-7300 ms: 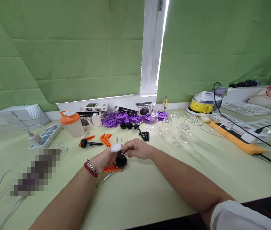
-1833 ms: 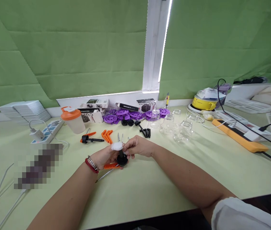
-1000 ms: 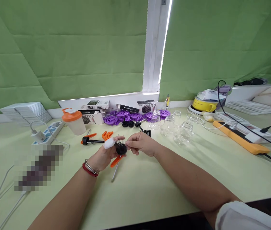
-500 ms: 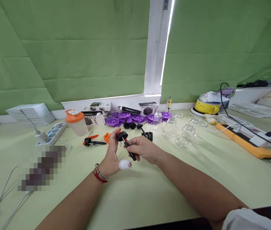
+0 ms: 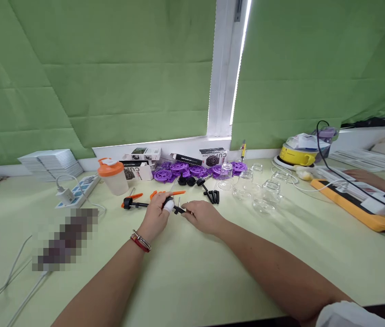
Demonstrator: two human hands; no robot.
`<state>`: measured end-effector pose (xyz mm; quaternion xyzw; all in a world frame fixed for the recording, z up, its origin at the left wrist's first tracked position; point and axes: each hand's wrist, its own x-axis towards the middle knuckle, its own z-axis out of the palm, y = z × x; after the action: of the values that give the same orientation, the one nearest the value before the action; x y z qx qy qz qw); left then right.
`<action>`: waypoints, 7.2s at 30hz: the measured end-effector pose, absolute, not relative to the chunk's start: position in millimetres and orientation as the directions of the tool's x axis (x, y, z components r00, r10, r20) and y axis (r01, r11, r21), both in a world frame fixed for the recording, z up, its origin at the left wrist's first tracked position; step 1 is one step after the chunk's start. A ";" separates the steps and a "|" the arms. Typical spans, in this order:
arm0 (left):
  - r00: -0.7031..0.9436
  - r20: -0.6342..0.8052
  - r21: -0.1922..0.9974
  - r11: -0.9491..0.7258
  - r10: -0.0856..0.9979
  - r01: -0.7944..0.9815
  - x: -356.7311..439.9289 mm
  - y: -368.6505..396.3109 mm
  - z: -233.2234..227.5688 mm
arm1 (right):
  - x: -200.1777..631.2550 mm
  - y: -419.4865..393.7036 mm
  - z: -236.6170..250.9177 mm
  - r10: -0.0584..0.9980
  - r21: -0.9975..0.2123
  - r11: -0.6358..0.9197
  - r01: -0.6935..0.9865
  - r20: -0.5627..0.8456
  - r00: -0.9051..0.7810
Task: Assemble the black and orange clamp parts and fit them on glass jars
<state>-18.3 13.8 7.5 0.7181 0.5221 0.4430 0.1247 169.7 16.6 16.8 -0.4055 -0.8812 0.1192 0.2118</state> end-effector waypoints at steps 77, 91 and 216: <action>-0.375 0.471 0.302 0.253 0.799 0.919 -107.9 48.8 7.9 | 195.9 136.3 -9.2 0.982 -0.347 -0.032 0.937 0.163 0.094; -0.305 0.342 0.864 -0.171 0.889 0.473 -48.8 23.2 9.9 | 170.2 63.1 14.2 0.893 -0.469 0.339 0.816 0.433 -0.122; -0.038 -0.058 0.804 0.023 0.998 -0.595 -17.4 13.0 10.0 | 141.0 -9.1 -7.0 0.101 0.428 0.891 0.148 0.130 -0.986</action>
<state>-17.4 13.0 10.0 0.2940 0.3426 0.6339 0.6280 141.0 -9.1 -7.0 -0.0643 -0.9711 -0.2240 0.0522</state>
